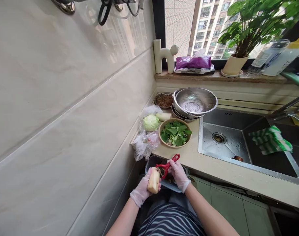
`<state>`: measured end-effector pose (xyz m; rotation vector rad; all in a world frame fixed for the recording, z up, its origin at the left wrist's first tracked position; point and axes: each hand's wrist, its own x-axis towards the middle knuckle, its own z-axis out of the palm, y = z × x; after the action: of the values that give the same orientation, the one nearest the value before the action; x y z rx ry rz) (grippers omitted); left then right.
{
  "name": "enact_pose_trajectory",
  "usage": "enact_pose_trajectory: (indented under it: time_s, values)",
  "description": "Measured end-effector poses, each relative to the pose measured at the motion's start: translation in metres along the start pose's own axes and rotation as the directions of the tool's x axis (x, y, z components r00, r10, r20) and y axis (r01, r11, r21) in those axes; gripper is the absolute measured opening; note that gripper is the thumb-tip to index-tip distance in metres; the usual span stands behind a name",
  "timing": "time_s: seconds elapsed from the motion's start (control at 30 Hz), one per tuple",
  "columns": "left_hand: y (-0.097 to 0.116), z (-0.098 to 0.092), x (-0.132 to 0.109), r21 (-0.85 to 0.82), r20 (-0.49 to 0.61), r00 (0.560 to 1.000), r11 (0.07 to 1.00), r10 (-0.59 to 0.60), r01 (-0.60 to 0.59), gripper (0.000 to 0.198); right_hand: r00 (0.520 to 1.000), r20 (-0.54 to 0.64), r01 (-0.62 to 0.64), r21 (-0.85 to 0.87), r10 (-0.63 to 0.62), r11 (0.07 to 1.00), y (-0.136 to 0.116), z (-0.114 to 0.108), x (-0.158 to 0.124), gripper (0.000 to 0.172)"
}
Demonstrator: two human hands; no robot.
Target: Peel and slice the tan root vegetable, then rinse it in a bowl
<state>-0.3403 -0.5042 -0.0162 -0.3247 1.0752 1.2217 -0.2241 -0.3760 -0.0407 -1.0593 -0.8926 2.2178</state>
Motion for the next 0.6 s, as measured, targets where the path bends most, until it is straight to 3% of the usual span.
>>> enact_pose_trajectory:
  time_s: [0.13,0.43,0.6]
  values:
    - [0.0,0.004,-0.002,0.042,-0.02,0.999,0.998,-0.045,0.046,0.051,0.997,0.078,-0.021,-0.023,0.023,1.0,0.004,0.003,0.003,0.04]
    - [0.001,-0.003,0.001,0.06,-0.025,0.999,0.997,-0.038,0.039,0.053,0.999,0.05,-0.004,-0.052,0.007,0.999,0.005,0.0,0.009,0.041]
    - [-0.001,-0.006,0.0,0.056,0.031,0.999,0.998,-0.044,0.042,0.056,1.0,-0.007,0.013,-0.052,-0.013,0.999,0.002,-0.002,0.01,0.04]
